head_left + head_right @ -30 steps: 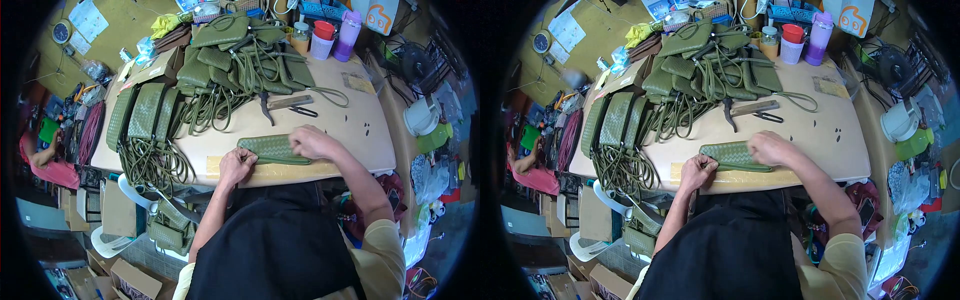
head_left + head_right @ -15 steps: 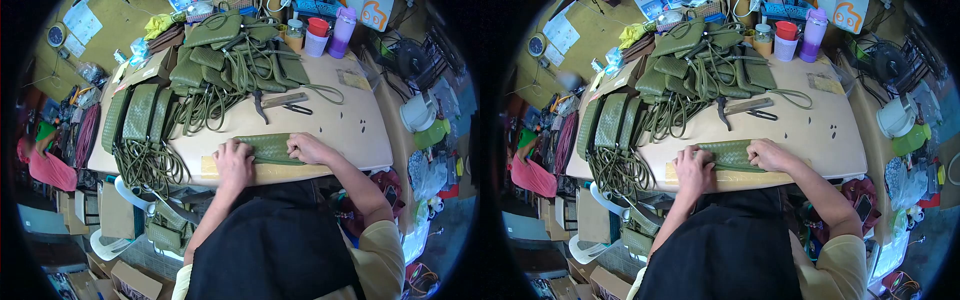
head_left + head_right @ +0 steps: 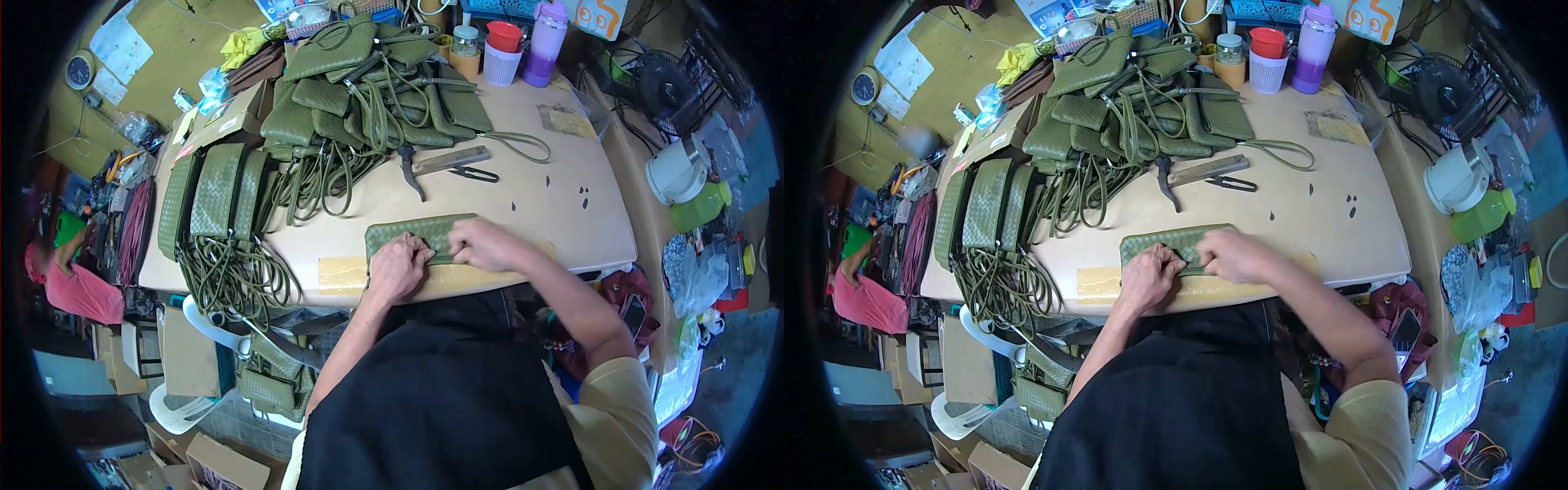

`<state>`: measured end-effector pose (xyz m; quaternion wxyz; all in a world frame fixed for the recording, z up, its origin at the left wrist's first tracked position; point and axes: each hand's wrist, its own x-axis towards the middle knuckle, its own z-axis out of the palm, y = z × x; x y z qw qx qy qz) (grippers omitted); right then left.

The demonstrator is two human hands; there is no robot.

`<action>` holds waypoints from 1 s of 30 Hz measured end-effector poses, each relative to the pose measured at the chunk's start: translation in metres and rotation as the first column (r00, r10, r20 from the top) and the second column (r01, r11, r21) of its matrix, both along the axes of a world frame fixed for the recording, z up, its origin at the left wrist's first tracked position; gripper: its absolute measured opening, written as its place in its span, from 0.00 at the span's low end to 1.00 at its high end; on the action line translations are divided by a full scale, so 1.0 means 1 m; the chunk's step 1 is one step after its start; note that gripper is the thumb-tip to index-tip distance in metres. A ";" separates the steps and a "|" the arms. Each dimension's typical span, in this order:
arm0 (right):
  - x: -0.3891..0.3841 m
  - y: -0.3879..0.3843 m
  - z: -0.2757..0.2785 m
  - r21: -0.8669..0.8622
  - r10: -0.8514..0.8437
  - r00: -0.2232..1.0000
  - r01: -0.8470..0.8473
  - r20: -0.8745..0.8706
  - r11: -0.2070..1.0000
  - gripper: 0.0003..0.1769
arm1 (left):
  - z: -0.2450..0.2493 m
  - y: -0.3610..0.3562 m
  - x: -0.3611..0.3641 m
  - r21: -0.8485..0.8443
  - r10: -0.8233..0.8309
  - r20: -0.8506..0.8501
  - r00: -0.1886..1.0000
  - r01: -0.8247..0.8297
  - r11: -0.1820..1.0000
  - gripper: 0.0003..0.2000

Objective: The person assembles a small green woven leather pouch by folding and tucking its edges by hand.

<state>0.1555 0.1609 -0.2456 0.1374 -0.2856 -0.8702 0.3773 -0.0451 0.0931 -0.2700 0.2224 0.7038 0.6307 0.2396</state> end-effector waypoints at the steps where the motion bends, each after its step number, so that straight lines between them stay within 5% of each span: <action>1: 0.014 0.004 0.003 -0.044 -0.050 0.985 0.058 0.167 0.997 0.08 | 0.002 -0.002 -0.001 -0.021 -0.015 0.008 1.000 0.015 1.000 0.09; 2: 0.025 0.010 0.009 -0.070 -0.088 0.939 0.118 0.333 0.991 0.08 | 0.004 0.000 -0.001 -0.034 -0.027 0.018 0.999 0.027 0.999 0.10; 6: 0.031 0.010 0.029 -0.012 -0.185 0.954 0.193 0.238 0.981 0.07 | 0.004 0.004 0.001 -0.071 -0.033 0.000 0.999 0.033 0.997 0.10; 8: -0.004 -0.009 0.014 0.006 0.006 0.988 -0.005 -0.154 1.000 0.07 | -0.001 0.003 0.001 -0.040 0.011 0.022 1.000 -0.010 0.999 0.10; 13: 0.039 0.006 -0.001 -0.033 -0.146 0.971 0.155 0.191 0.987 0.08 | 0.002 0.000 -0.003 -0.082 -0.030 0.018 0.999 0.032 0.996 0.10; 16: 0.069 0.016 0.019 0.107 -0.233 0.943 0.213 0.237 0.971 0.06 | 0.004 0.004 -0.004 -0.093 -0.028 0.008 1.000 0.029 0.995 0.11; 17: 0.056 0.009 0.031 0.057 -0.110 0.993 0.108 0.041 0.993 0.06 | 0.004 0.005 -0.001 -0.111 -0.019 -0.005 1.000 0.019 0.994 0.11; 22: 0.022 -0.014 -0.001 -0.055 -0.014 0.997 0.018 0.073 0.998 0.06 | 0.005 0.004 -0.004 -0.104 -0.041 -0.021 0.999 0.038 0.994 0.11; 24: 0.044 -0.005 0.007 0.077 -0.106 0.982 0.095 0.153 0.993 0.06 | 0.004 0.001 -0.002 -0.126 -0.047 -0.008 0.999 0.046 0.991 0.11; 25: 0.073 0.012 -0.032 0.420 -0.222 0.926 0.079 0.304 0.904 0.06 | 0.003 0.004 -0.002 -0.098 -0.044 -0.004 0.999 0.044 0.994 0.11; 26: 0.069 0.007 -0.019 0.419 -0.222 0.929 0.083 0.297 0.904 0.06 | 0.002 0.004 -0.003 -0.078 -0.043 -0.004 0.999 0.043 0.996 0.11; 28: 0.061 -0.001 0.025 0.108 -0.285 0.935 0.268 0.209 0.957 0.06 | 0.004 0.007 -0.002 -0.091 -0.026 0.000 1.000 0.026 0.995 0.11; 30: 0.024 -0.022 0.017 0.061 -0.159 0.984 0.154 0.084 0.986 0.05 | 0.004 0.006 -0.001 -0.100 -0.039 -0.030 0.999 0.035 0.994 0.11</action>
